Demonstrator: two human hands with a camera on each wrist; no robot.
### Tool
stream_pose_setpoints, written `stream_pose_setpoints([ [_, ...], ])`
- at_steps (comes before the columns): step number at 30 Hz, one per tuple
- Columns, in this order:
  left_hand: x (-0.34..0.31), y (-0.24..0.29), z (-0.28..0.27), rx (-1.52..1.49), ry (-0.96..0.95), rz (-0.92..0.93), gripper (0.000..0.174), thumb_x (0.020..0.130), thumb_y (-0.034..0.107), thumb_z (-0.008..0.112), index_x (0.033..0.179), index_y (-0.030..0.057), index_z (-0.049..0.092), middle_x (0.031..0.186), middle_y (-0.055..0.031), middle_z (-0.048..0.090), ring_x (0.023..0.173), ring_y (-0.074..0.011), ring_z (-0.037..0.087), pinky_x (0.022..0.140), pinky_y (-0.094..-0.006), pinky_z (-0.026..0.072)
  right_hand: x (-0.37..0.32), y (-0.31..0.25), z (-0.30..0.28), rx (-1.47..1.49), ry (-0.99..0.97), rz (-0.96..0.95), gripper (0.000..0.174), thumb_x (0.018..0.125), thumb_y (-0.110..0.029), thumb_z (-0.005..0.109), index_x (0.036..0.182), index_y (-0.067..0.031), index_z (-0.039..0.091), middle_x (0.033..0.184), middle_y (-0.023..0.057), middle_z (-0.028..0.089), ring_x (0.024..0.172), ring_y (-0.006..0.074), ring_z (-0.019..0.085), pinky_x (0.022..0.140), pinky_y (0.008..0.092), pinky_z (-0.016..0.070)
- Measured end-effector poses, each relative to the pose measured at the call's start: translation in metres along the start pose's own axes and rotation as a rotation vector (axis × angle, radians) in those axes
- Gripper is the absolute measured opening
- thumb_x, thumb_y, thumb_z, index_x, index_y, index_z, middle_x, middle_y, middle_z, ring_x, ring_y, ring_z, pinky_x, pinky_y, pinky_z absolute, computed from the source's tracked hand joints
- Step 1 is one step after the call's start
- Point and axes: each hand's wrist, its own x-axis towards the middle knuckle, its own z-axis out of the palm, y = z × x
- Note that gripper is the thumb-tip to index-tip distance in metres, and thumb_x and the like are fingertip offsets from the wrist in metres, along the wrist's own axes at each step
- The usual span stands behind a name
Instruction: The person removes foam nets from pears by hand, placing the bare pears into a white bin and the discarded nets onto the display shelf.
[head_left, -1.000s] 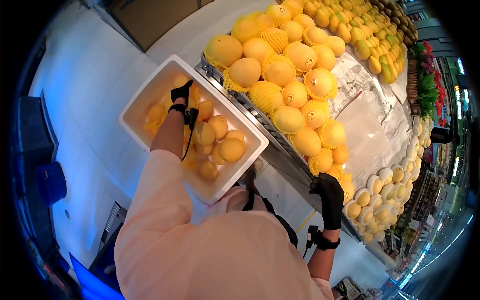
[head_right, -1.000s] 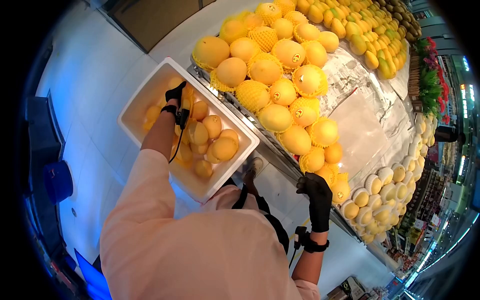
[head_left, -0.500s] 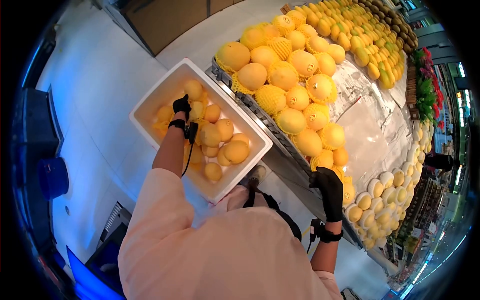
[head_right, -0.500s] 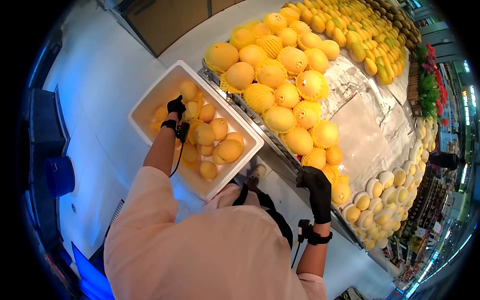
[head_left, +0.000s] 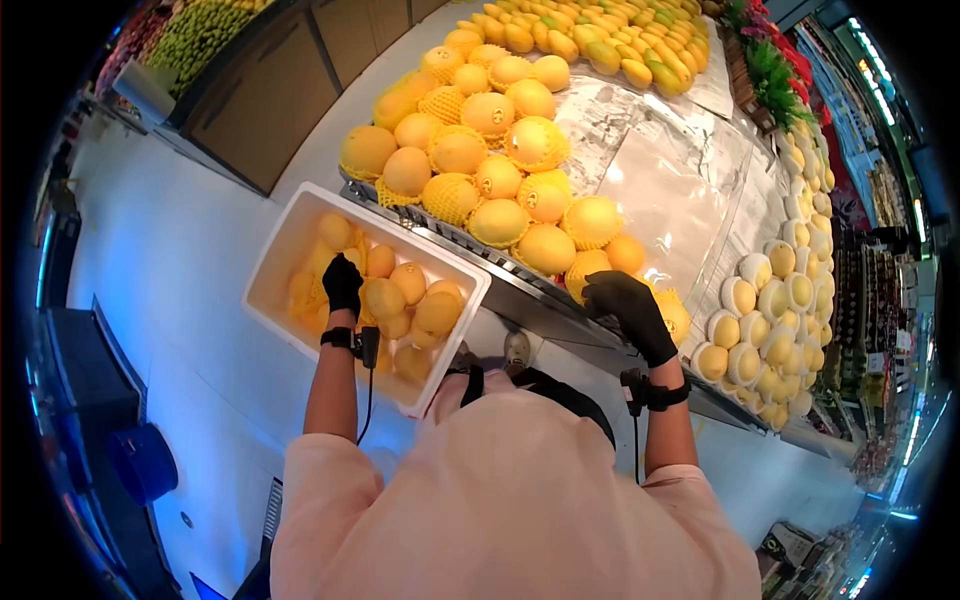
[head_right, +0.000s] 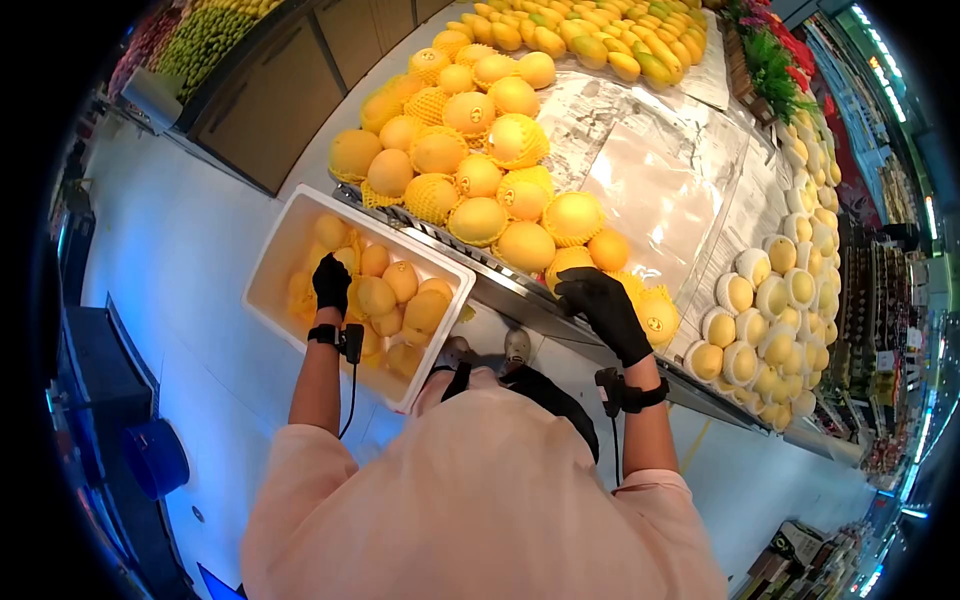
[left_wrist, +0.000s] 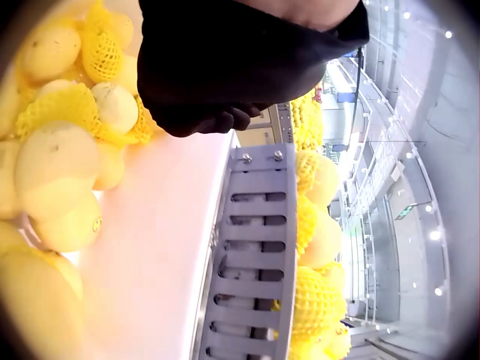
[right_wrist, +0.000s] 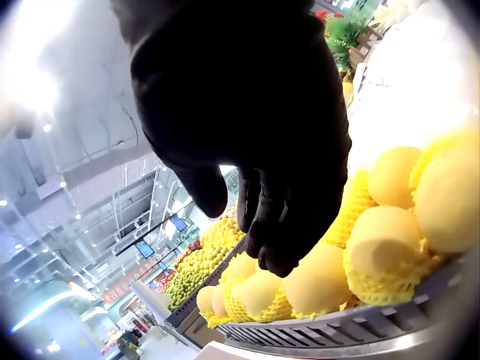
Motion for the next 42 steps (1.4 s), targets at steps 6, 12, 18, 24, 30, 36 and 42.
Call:
stream_pose_setpoints([
  [6,-0.048,0.016,0.048,-0.154,-0.298,0.015,0.033,0.100,0.019,0.047,0.067,0.0175,0.039,0.057,0.0046,0.032,0.046,-0.0104,0.034,0.041,-0.0266,0.0271,-0.016,0.015,-0.067,0.127,0.155,-0.001,0.014,0.090,-0.014,0.061,0.094,-0.0002,0.065,0.081,0.0061,0.066,0.071,0.0122,0.062,0.062,0.0266,0.0512],
  [12,-0.108,0.049,0.115,-0.504,-0.673,-0.174,0.034,0.097,0.026,0.044,0.066,0.0185,0.032,0.058,0.0017,0.025,0.051,-0.0131,0.029,0.049,-0.0290,0.0278,-0.042,0.038,-0.140,0.084,0.348,0.007,0.013,0.089,-0.016,0.063,0.089,-0.0029,0.065,0.080,0.0033,0.066,0.071,0.0110,0.062,0.061,0.0252,0.0506],
  [18,-0.153,0.067,0.178,-0.368,-0.804,-0.350,0.036,0.098,0.030,0.045,0.067,0.0174,0.033,0.060,0.0008,0.025,0.055,-0.0135,0.031,0.053,-0.0290,0.0285,-0.072,0.066,-0.181,0.100,0.432,0.044,0.018,0.089,-0.020,0.062,0.097,-0.0044,0.065,0.086,0.0026,0.067,0.075,0.0109,0.062,0.065,0.0255,0.0511],
  [24,-0.198,0.051,0.230,-0.320,-0.653,-0.395,0.040,0.102,0.033,0.040,0.065,0.0191,0.032,0.057,0.0024,0.026,0.051,-0.0121,0.030,0.051,-0.0275,0.0292,-0.082,0.089,-0.203,0.142,0.448,0.054,0.019,0.089,-0.020,0.062,0.100,-0.0049,0.065,0.087,0.0016,0.066,0.076,0.0105,0.062,0.067,0.0258,0.0510],
  [30,-0.235,0.017,0.249,-0.306,-0.590,-0.482,0.045,0.102,0.034,0.039,0.060,0.0199,0.030,0.054,0.0027,0.024,0.049,-0.0124,0.028,0.049,-0.0283,0.0276,-0.063,0.080,-0.198,0.041,0.297,0.077,0.023,0.087,-0.022,0.065,0.103,-0.0055,0.066,0.089,0.0038,0.067,0.082,0.0121,0.061,0.072,0.0275,0.0514],
  [36,-0.250,0.022,0.260,-0.395,-0.639,-0.453,0.043,0.102,0.032,0.037,0.061,0.0188,0.032,0.055,0.0023,0.028,0.050,-0.0127,0.032,0.050,-0.0286,0.0308,-0.020,0.087,-0.193,-0.134,0.205,-0.089,0.033,0.084,-0.022,0.067,0.112,-0.0046,0.064,0.101,0.0097,0.068,0.089,0.0177,0.063,0.083,0.0301,0.0494],
  [42,-0.250,0.010,0.247,-0.545,-0.700,-0.425,0.041,0.102,0.032,0.034,0.063,0.0183,0.038,0.057,0.0016,0.036,0.054,-0.0137,0.040,0.054,-0.0283,0.0358,0.009,0.060,-0.207,-0.524,0.024,-0.103,0.061,0.082,-0.030,0.070,0.133,-0.0059,0.047,0.111,0.0177,0.064,0.102,0.0279,0.063,0.090,0.0355,0.0491],
])
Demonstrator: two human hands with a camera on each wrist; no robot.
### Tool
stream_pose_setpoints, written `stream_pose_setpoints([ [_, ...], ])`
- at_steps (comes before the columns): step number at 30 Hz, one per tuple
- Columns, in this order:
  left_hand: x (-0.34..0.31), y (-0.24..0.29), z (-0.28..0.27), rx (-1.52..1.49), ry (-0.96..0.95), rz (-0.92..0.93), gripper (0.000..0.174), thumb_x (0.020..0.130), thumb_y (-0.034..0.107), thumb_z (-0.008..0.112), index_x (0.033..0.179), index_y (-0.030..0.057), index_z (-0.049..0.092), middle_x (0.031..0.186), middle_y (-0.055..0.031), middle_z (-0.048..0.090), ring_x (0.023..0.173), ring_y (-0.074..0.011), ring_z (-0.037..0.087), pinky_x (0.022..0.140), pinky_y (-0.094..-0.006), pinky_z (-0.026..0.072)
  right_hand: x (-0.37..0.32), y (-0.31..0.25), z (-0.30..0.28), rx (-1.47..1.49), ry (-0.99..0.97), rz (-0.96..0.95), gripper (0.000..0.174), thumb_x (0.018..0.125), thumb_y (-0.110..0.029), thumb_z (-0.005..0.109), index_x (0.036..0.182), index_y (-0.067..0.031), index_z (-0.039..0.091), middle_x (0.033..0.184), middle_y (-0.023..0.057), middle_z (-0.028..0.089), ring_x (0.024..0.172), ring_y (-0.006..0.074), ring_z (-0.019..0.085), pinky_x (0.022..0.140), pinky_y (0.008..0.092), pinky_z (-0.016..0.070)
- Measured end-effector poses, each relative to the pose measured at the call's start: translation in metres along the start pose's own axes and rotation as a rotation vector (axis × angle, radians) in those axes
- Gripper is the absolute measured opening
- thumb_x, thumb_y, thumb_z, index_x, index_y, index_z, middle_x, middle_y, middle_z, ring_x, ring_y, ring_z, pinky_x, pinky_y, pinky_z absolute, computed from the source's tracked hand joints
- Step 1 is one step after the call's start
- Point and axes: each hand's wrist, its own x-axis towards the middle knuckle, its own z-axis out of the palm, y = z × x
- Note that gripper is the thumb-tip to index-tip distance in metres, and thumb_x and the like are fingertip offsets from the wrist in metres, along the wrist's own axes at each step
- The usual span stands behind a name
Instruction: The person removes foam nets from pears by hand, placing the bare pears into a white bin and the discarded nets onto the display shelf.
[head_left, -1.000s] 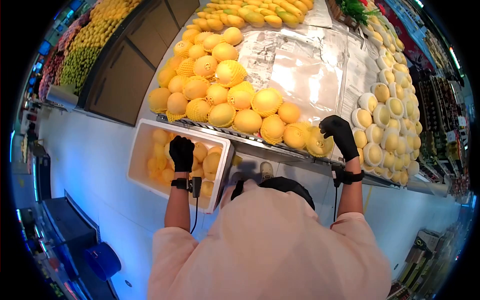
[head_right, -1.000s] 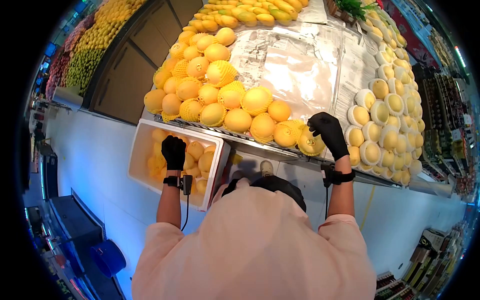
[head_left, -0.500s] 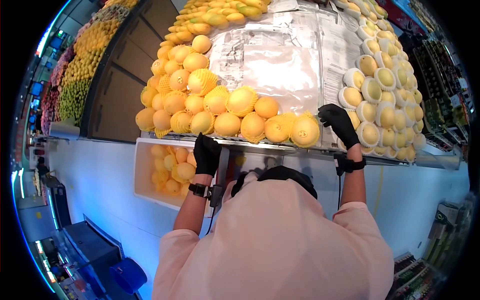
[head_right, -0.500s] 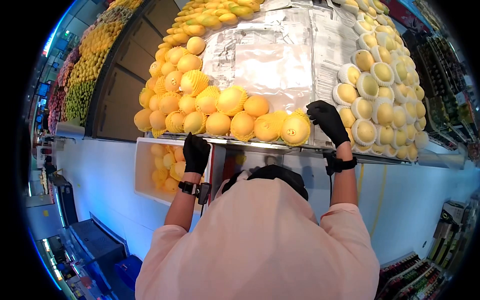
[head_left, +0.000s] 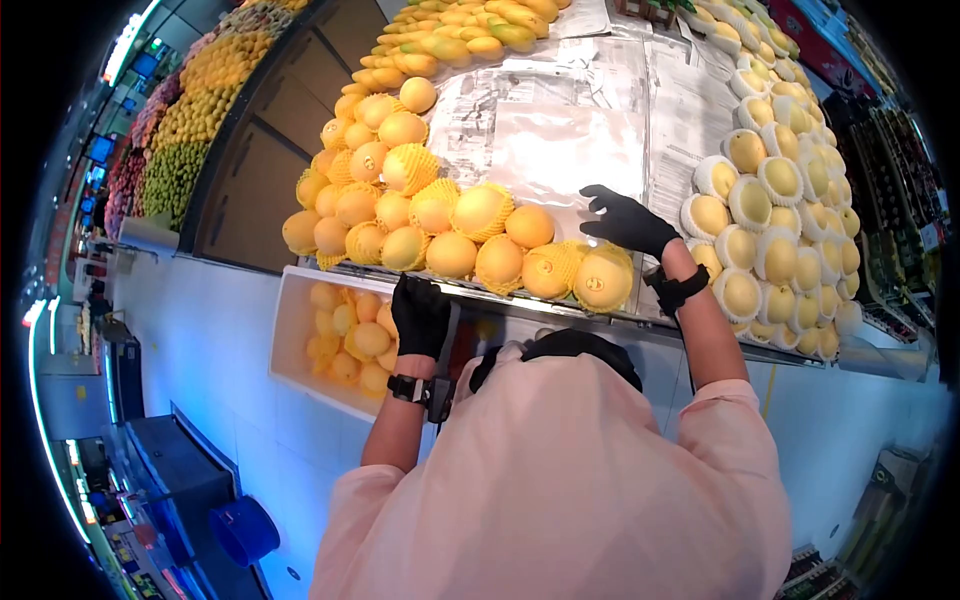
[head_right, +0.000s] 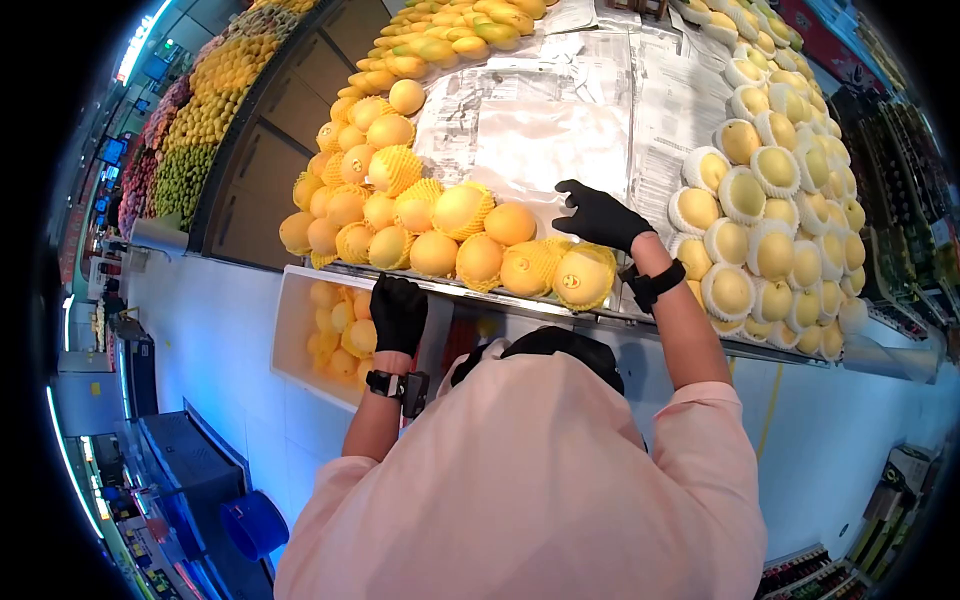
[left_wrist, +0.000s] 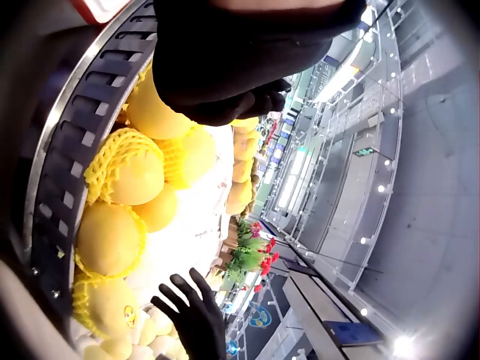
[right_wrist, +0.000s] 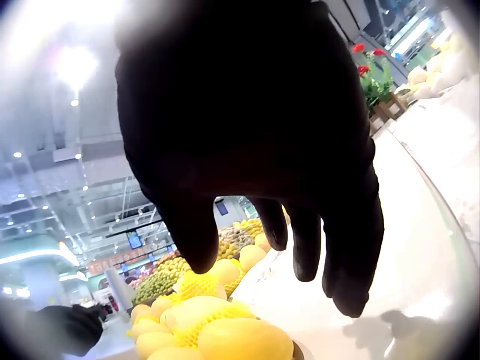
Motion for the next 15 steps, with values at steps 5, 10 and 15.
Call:
stream_pose_setpoints([
  [5,-0.014,-0.015,-0.022,0.032,-0.187,0.055,0.040,0.101,0.030,0.034,0.064,0.0180,0.042,0.058,0.0010,0.041,0.056,-0.0151,0.045,0.056,-0.0289,0.0411,0.042,-0.008,-0.025,-0.179,-0.187,-0.084,0.059,0.081,-0.035,0.071,0.125,-0.0026,0.051,0.112,0.0208,0.063,0.105,0.0323,0.062,0.091,0.0375,0.0487],
  [10,-0.035,-0.023,-0.029,-0.058,-0.152,0.076,0.035,0.097,0.029,0.040,0.064,0.0184,0.043,0.059,-0.0014,0.045,0.057,-0.0164,0.049,0.056,-0.0301,0.0439,0.077,-0.010,-0.004,-0.271,-0.330,-0.080,0.074,0.076,-0.048,0.071,0.127,0.0012,0.050,0.116,0.0201,0.062,0.107,0.0326,0.060,0.093,0.0379,0.0474],
  [15,-0.028,-0.033,-0.074,0.020,-0.132,0.179,0.034,0.095,0.028,0.044,0.063,0.0186,0.044,0.059,-0.0025,0.047,0.056,-0.0169,0.049,0.054,-0.0300,0.0436,0.089,-0.030,0.033,-0.332,-0.364,-0.066,0.087,0.072,-0.059,0.068,0.131,0.0026,0.047,0.126,0.0244,0.055,0.116,0.0360,0.057,0.098,0.0418,0.0458],
])
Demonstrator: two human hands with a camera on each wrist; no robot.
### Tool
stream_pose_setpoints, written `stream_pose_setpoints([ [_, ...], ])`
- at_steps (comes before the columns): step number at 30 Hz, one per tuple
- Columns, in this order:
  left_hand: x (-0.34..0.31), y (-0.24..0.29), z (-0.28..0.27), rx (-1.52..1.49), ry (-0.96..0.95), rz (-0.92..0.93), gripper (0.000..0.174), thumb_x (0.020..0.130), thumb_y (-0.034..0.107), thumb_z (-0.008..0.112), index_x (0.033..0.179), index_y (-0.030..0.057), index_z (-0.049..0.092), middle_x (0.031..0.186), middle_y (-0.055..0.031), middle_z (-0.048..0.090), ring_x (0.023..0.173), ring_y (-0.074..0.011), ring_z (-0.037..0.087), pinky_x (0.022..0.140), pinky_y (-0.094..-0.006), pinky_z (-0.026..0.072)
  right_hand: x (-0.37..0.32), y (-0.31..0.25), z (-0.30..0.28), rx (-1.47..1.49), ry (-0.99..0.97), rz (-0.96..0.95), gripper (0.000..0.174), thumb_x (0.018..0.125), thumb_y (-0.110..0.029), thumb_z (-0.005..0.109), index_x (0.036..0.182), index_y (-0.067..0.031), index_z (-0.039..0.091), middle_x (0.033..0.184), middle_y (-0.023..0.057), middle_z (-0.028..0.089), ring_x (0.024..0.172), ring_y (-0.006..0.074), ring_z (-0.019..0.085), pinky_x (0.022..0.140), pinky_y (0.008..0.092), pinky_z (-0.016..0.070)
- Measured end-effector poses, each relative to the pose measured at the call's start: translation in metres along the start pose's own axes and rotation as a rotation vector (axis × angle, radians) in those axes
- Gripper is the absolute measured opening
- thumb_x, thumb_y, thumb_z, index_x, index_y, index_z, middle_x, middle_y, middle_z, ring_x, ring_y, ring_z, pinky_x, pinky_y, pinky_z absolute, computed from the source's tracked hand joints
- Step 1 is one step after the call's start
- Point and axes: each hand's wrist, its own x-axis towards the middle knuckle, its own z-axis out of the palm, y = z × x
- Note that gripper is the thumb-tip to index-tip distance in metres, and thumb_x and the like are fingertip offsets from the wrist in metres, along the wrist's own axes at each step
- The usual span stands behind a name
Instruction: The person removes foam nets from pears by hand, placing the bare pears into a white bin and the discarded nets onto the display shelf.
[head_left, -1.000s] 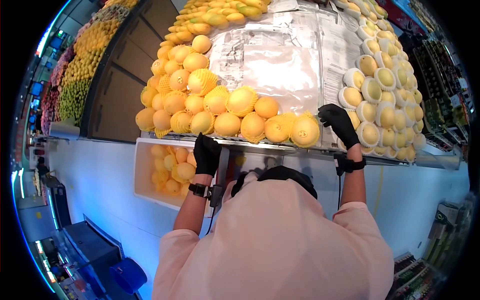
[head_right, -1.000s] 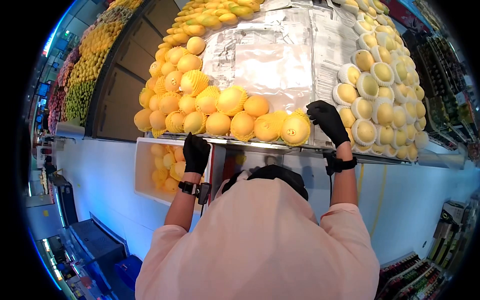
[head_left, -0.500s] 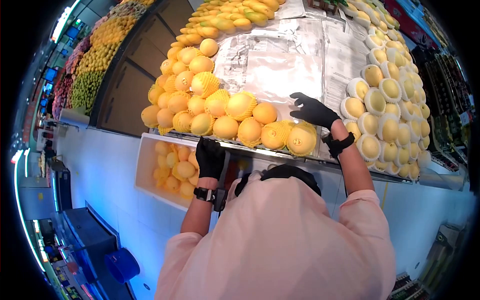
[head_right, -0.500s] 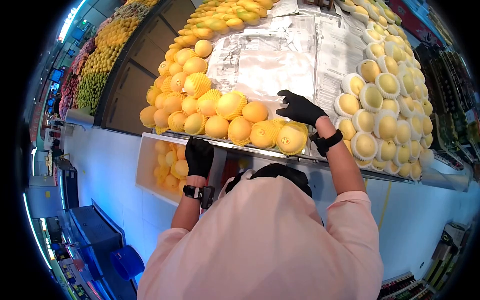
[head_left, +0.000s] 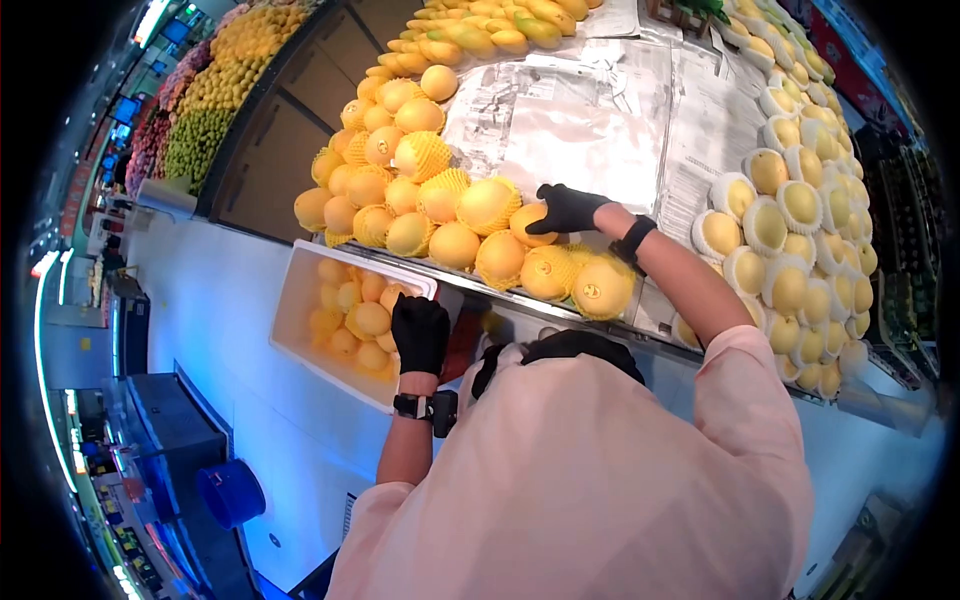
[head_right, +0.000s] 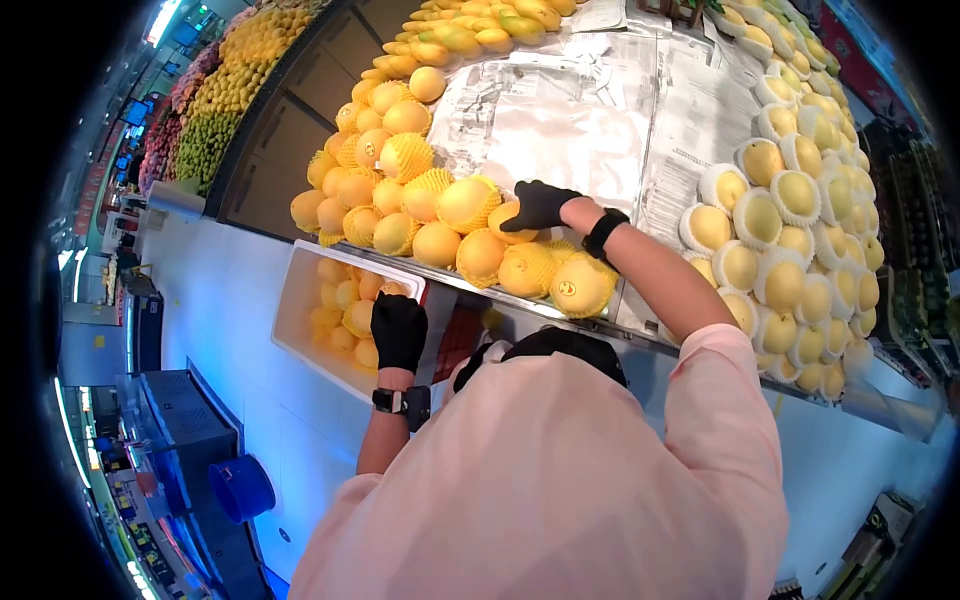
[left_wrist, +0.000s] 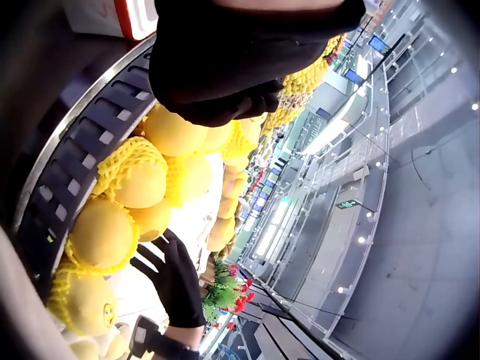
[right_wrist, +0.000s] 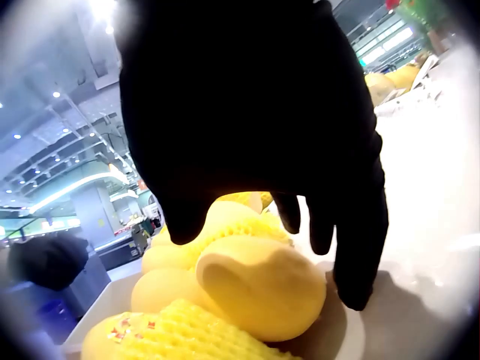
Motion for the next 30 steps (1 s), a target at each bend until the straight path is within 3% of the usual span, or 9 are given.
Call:
stream_pose_setpoints([
  [3,-0.008,0.003,0.011,0.205,-0.018,-0.023,0.038,0.098,0.031,0.043,0.062,0.0179,0.044,0.058,-0.0021,0.046,0.056,-0.0169,0.048,0.053,-0.0302,0.0421,0.019,-0.010,0.023,-0.018,0.056,0.068,0.094,0.069,-0.061,0.071,0.132,0.0034,0.046,0.127,0.0294,0.052,0.115,0.0393,0.057,0.097,0.0432,0.0472],
  [5,-0.016,0.006,0.082,-0.047,0.077,-0.108,0.040,0.100,0.034,0.041,0.063,0.0175,0.043,0.058,-0.0017,0.045,0.056,-0.0167,0.048,0.052,-0.0303,0.0409,0.026,-0.013,0.036,0.010,0.077,0.079,0.096,0.067,-0.060,0.073,0.133,0.0032,0.044,0.128,0.0291,0.051,0.115,0.0395,0.056,0.097,0.0433,0.0472],
  [13,-0.014,0.001,0.053,-0.019,0.055,-0.085,0.038,0.102,0.034,0.036,0.068,0.0175,0.042,0.060,-0.0018,0.041,0.057,-0.0176,0.044,0.052,-0.0299,0.0391,0.040,0.009,0.045,0.119,0.057,-0.062,0.093,0.063,-0.053,0.078,0.132,-0.0001,0.047,0.127,0.0258,0.053,0.119,0.0374,0.054,0.098,0.0412,0.0469],
  [16,-0.010,-0.001,0.053,0.015,0.066,-0.097,0.037,0.102,0.033,0.036,0.069,0.0163,0.043,0.061,-0.0025,0.041,0.058,-0.0182,0.045,0.052,-0.0296,0.0393,0.041,0.017,0.046,0.164,0.080,-0.109,0.085,0.062,-0.050,0.079,0.128,-0.0040,0.052,0.125,0.0232,0.054,0.112,0.0369,0.057,0.096,0.0398,0.0480],
  [19,-0.003,0.000,0.064,0.046,0.053,-0.119,0.034,0.101,0.030,0.037,0.070,0.0160,0.042,0.061,-0.0017,0.040,0.058,-0.0177,0.045,0.051,-0.0294,0.0394,0.032,0.020,0.035,0.339,0.000,-0.031,0.074,0.065,-0.045,0.079,0.123,-0.0063,0.055,0.117,0.0188,0.058,0.104,0.0334,0.061,0.085,0.0441,0.0541],
  [23,0.006,0.005,0.071,0.212,0.032,-0.099,0.032,0.100,0.028,0.037,0.070,0.0163,0.041,0.061,-0.0005,0.039,0.057,-0.0170,0.044,0.050,-0.0291,0.0397,0.018,0.032,0.016,0.866,-0.185,0.093,0.056,0.072,-0.032,0.077,0.117,-0.0065,0.057,0.102,0.0120,0.059,0.095,0.0248,0.063,0.065,0.0445,0.0600],
  [26,0.016,0.009,0.076,0.045,0.044,-0.127,0.036,0.101,0.032,0.038,0.069,0.0155,0.041,0.058,0.0005,0.038,0.053,-0.0156,0.041,0.050,-0.0278,0.0367,0.007,0.046,-0.001,1.098,-0.219,0.042,0.050,0.079,-0.027,0.076,0.119,-0.0061,0.055,0.111,0.0121,0.059,0.095,0.0267,0.063,0.073,0.0424,0.0593],
  [28,0.023,0.010,0.080,-0.008,0.064,-0.155,0.037,0.101,0.033,0.039,0.069,0.0152,0.041,0.057,0.0014,0.037,0.052,-0.0146,0.040,0.050,-0.0269,0.0358,-0.011,0.057,-0.006,1.157,-0.126,-0.180,0.048,0.083,-0.027,0.072,0.120,-0.0035,0.053,0.113,0.0150,0.059,0.096,0.0293,0.064,0.077,0.0442,0.0583],
  [30,0.028,0.009,0.085,-0.043,0.093,-0.179,0.037,0.101,0.033,0.040,0.069,0.0152,0.041,0.057,0.0021,0.037,0.052,-0.0135,0.040,0.050,-0.0263,0.0358,-0.031,0.053,-0.012,1.355,-0.120,-0.232,0.047,0.087,-0.028,0.068,0.122,-0.0019,0.053,0.116,0.0177,0.059,0.098,0.0325,0.064,0.082,0.0464,0.0565],
])
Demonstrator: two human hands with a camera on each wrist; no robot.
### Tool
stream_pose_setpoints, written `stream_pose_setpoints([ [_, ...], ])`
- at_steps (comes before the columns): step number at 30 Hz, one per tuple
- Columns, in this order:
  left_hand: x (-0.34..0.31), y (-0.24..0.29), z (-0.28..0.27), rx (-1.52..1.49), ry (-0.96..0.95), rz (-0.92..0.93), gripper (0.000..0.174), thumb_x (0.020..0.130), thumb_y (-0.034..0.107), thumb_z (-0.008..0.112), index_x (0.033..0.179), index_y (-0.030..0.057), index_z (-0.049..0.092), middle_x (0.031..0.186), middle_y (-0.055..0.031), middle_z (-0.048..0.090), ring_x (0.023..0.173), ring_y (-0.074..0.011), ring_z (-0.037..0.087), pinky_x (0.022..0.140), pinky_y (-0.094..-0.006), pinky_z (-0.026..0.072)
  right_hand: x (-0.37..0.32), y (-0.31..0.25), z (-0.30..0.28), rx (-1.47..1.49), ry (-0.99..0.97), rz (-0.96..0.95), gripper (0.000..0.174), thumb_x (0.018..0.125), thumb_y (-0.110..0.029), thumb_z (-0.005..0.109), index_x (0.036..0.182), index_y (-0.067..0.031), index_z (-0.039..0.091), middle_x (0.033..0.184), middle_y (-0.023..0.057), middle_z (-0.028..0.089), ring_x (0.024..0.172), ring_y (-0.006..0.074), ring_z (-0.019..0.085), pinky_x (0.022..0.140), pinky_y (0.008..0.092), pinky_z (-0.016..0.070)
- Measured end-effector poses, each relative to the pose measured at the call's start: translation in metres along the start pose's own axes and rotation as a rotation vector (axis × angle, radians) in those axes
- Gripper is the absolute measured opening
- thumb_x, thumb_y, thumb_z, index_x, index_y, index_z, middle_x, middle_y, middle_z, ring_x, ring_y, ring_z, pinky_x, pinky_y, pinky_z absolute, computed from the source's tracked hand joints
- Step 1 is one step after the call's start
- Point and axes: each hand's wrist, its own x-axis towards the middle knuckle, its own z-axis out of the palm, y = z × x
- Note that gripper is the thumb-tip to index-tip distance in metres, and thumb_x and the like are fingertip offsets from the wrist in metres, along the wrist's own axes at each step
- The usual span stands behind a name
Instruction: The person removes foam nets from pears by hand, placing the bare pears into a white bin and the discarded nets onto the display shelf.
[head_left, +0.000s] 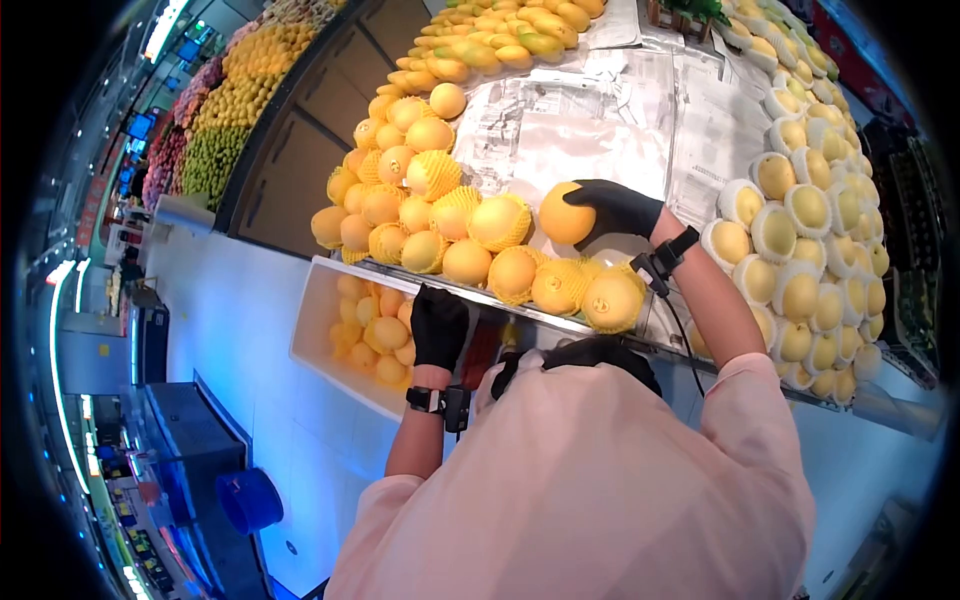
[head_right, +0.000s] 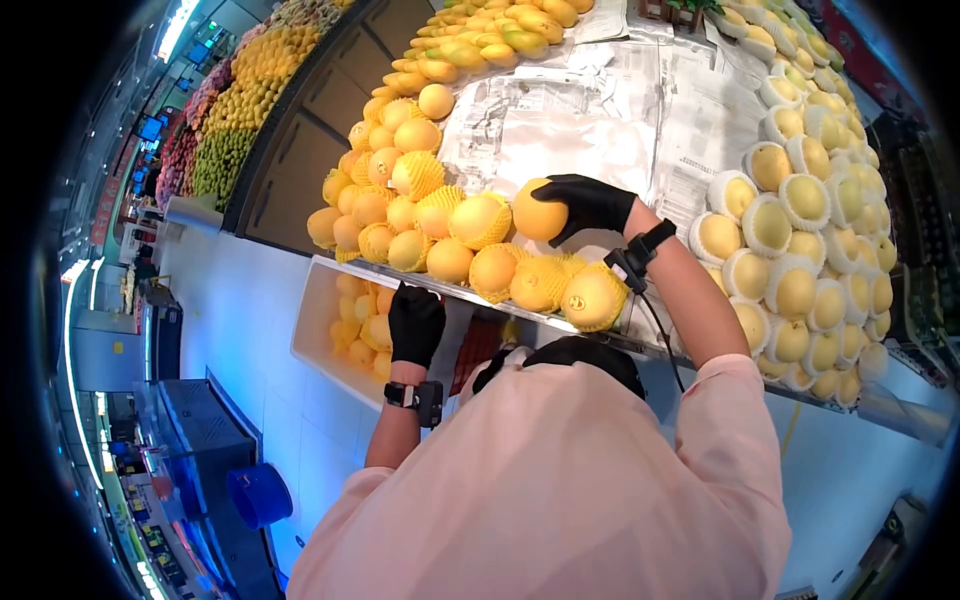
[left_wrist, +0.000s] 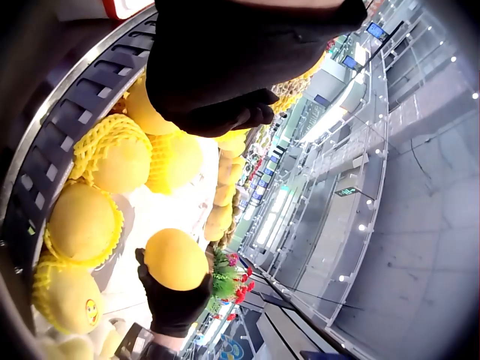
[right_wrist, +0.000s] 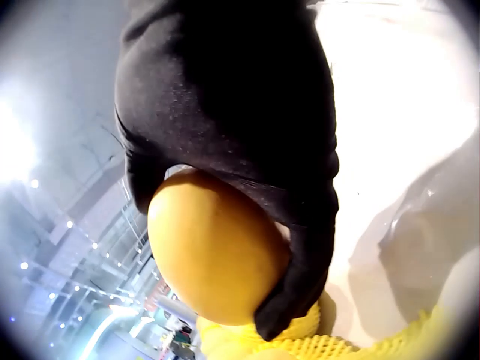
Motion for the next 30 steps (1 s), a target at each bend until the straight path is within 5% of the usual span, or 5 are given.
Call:
stream_pose_setpoints([
  [7,0.019,-0.014,0.033,-0.137,-0.006,-0.110,0.031,0.101,0.031,0.040,0.075,0.0140,0.045,0.062,0.0021,0.041,0.056,-0.0136,0.043,0.056,-0.0265,0.0394,-0.045,-0.016,0.029,0.560,-0.108,-0.048,0.062,0.094,-0.034,0.057,0.140,0.0015,0.035,0.132,0.0257,0.051,0.117,0.0459,0.054,0.096,0.0624,0.0448],
  [13,0.034,-0.020,0.075,0.153,-0.018,-0.114,0.030,0.100,0.021,0.045,0.125,0.0064,0.049,0.123,-0.0200,0.053,0.102,-0.0335,0.057,0.094,-0.0411,0.0486,-0.062,-0.028,0.059,-0.086,0.060,-0.380,0.071,0.080,-0.014,0.073,0.142,-0.0054,0.038,0.136,0.0129,0.048,0.124,0.0281,0.050,0.102,0.0439,0.0441],
  [17,0.032,-0.031,0.122,0.392,-0.074,-0.270,0.043,0.096,0.018,0.053,0.137,0.0083,0.040,0.129,-0.0176,0.051,0.113,-0.0326,0.056,0.098,-0.0435,0.0484,-0.064,-0.027,0.085,-0.689,0.305,-0.528,0.081,0.070,-0.014,0.081,0.139,-0.0058,0.040,0.135,0.0113,0.049,0.123,0.0226,0.049,0.106,0.0350,0.0391],
  [24,0.041,-0.066,0.137,1.484,-0.220,0.514,0.085,0.076,0.005,0.079,0.144,0.0068,0.028,0.136,-0.0152,0.045,0.121,-0.0255,0.052,0.097,-0.0382,0.0490,-0.055,-0.008,0.106,-0.710,0.417,-0.677,0.089,0.067,-0.015,0.086,0.141,-0.0036,0.037,0.135,0.0120,0.048,0.125,0.0232,0.048,0.106,0.0348,0.0397],
  [30,0.044,-0.081,0.152,1.552,-0.289,0.812,0.082,0.074,0.005,0.075,0.143,0.0025,0.030,0.149,-0.0237,0.030,0.136,-0.0389,0.033,0.113,-0.0444,0.0294,-0.046,0.001,0.130,-0.529,0.481,-0.716,0.100,0.066,-0.016,0.087,0.145,-0.0027,0.028,0.138,0.0137,0.044,0.127,0.0234,0.045,0.106,0.0357,0.0396],
])
